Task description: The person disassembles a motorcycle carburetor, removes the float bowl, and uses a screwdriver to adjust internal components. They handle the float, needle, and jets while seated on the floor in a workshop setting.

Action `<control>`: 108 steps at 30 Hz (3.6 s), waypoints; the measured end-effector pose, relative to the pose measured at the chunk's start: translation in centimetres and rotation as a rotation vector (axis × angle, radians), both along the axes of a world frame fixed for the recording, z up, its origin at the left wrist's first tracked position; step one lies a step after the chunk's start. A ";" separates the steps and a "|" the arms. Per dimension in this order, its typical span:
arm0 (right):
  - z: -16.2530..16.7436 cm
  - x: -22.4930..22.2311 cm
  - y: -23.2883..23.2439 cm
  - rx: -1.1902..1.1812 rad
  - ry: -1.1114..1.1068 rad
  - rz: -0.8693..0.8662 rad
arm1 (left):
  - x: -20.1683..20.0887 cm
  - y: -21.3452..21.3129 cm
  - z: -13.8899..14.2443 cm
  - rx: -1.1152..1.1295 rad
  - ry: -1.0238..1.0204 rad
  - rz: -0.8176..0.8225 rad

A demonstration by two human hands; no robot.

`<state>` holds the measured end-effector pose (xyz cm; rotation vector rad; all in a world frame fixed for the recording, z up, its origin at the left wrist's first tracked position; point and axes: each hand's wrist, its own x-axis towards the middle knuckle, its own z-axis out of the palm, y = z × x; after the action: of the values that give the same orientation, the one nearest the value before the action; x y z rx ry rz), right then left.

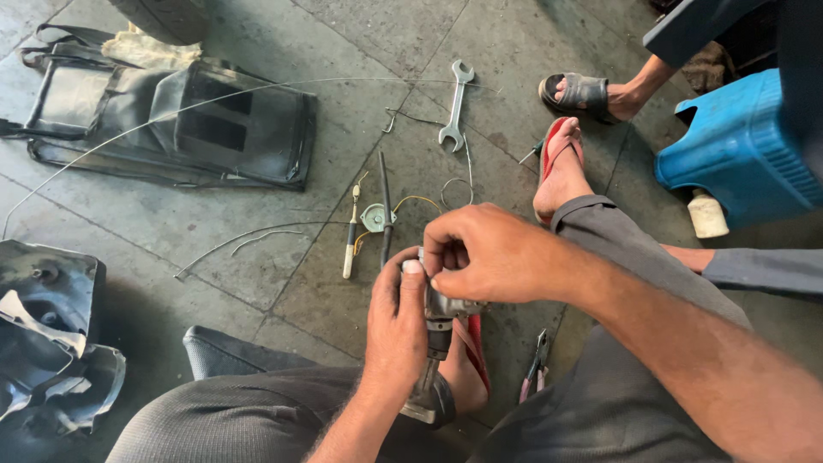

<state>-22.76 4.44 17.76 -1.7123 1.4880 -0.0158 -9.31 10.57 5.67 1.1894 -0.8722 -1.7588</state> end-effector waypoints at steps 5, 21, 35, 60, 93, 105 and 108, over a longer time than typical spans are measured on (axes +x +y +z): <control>-0.4 0.8 0.3 -0.213 -0.007 0.085 | 0.0 -0.1 -0.5 -0.064 0.042 0.045; 0.1 -1.4 0.0 -0.125 -0.306 -0.054 | 0.2 -0.6 -0.4 0.222 0.443 0.139; 0.5 -5.3 0.7 0.259 -0.875 -0.502 | 1.9 -1.9 1.7 0.311 0.644 0.159; 0.0 -4.7 1.3 0.356 -0.908 -0.442 | 2.6 -2.5 1.7 0.386 0.561 0.281; -11.3 -8.4 -3.2 -0.001 -0.269 -0.356 | 5.4 -4.0 1.6 0.144 0.637 0.424; -33.0 -4.3 -6.0 -0.495 0.151 -0.260 | 7.1 -5.8 1.4 0.247 0.628 0.580; -33.9 -4.3 -7.3 -0.395 0.129 -0.364 | 7.1 -6.2 1.3 0.270 0.617 0.582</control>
<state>-27.11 -2.83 -16.13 -1.7409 1.9776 -0.4245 -2.24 4.42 6.97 0.8526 0.0783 -1.6194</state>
